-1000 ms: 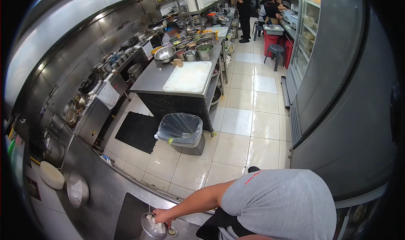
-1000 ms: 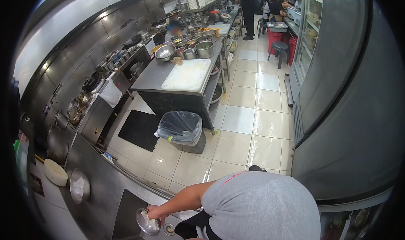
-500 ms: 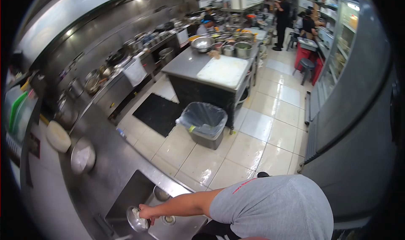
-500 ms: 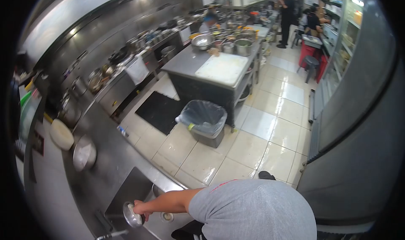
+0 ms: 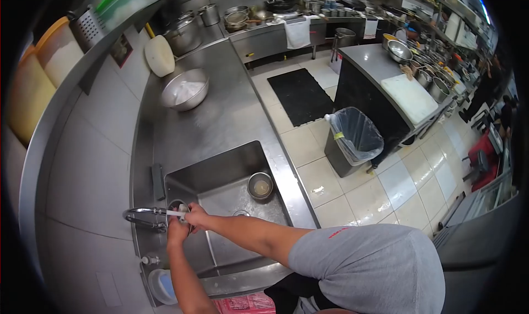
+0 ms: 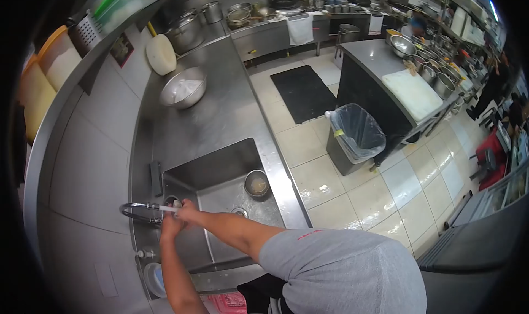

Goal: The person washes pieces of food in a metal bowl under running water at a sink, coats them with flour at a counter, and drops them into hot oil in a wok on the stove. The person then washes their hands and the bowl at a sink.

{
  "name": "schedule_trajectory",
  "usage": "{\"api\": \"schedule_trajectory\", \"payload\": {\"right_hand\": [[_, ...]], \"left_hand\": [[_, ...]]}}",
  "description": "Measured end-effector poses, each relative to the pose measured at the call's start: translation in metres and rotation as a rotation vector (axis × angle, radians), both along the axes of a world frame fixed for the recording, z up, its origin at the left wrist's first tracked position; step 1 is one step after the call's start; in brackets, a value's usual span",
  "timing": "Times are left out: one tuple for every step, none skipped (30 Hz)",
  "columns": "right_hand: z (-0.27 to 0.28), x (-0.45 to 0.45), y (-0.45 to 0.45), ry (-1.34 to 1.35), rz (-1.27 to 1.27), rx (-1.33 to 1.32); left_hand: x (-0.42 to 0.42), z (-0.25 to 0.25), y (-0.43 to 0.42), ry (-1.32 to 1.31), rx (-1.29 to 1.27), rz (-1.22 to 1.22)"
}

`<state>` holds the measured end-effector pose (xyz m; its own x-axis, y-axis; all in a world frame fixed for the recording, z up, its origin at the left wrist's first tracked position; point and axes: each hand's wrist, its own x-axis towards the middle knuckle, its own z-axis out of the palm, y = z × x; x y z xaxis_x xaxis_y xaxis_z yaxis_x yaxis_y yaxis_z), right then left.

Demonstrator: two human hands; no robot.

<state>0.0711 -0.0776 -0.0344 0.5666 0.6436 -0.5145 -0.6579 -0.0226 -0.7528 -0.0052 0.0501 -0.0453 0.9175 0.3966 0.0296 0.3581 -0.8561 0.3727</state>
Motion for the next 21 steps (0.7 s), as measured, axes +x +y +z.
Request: {"api": "schedule_trajectory", "payload": {"right_hand": [[0.004,0.001,-0.002,0.022,-0.014,-0.001],[0.001,-0.001,-0.001,0.023,-0.01,-0.008],[0.001,0.0,0.0,0.047,-0.049,0.023],[0.0,0.002,-0.001,0.068,-0.09,0.053],[-0.003,0.001,-0.001,0.068,-0.091,0.045],[-0.006,0.002,-0.002,0.056,-0.12,0.061],[-0.008,0.005,-0.003,0.04,-0.151,0.08],[-0.006,0.009,-0.009,0.034,-0.16,0.077],[-0.006,0.011,-0.019,0.071,-0.169,0.107],[-0.005,0.014,-0.028,0.107,-0.181,0.141],[-0.012,0.018,-0.035,0.053,-0.188,0.128],[-0.009,0.019,-0.044,0.051,-0.215,0.136],[-0.005,0.018,-0.056,0.047,-0.208,0.102],[-0.002,0.019,-0.067,0.04,-0.202,0.061],[-0.003,0.02,-0.08,0.009,-0.154,0.028],[-0.007,0.019,-0.088,0.001,-0.18,-0.022],[-0.019,0.02,-0.095,-0.061,-0.17,-0.063],[-0.023,0.019,-0.108,-0.055,-0.17,-0.032],[-0.028,0.018,-0.121,-0.045,-0.169,-0.019],[-0.035,0.015,-0.133,-0.069,-0.22,-0.092],[-0.028,0.012,-0.155,-0.068,-0.182,-0.106]], "left_hand": [[0.004,0.006,-0.001,0.004,-0.002,0.009],[0.008,0.008,-0.001,0.01,-0.101,0.039],[0.015,0.012,-0.002,0.012,-0.198,0.066],[0.025,0.018,-0.004,0.005,-0.204,0.064],[0.031,0.024,-0.007,0.065,-0.245,0.101],[0.033,0.03,-0.011,0.124,-0.284,0.134],[0.032,0.034,-0.016,0.12,-0.288,0.126],[0.029,0.034,-0.024,-0.038,-0.338,0.127],[0.023,0.034,-0.033,-0.191,-0.388,0.124],[0.018,0.033,-0.038,-0.344,-0.435,0.118],[0.013,0.003,-0.017,-0.545,-0.446,0.198],[0.005,-0.029,0.005,-0.739,-0.459,0.271],[-0.008,-0.037,0.001,-0.858,-0.746,0.508],[-0.015,-0.044,-0.006,-0.955,-1.042,0.756],[-0.017,-0.053,0.002,-0.879,-1.125,0.88],[-0.017,-0.076,0.022,-0.98,-1.225,1.006],[-0.015,-0.083,0.039,-0.94,-1.213,1.069],[-0.015,-0.081,0.045,-0.949,-1.261,1.063],[-0.006,-0.103,0.073,-1.085,-1.357,0.963],[-0.002,-0.096,0.073,-1.092,-1.274,0.924],[0.005,-0.08,0.062,-1.091,-1.14,0.884]]}}
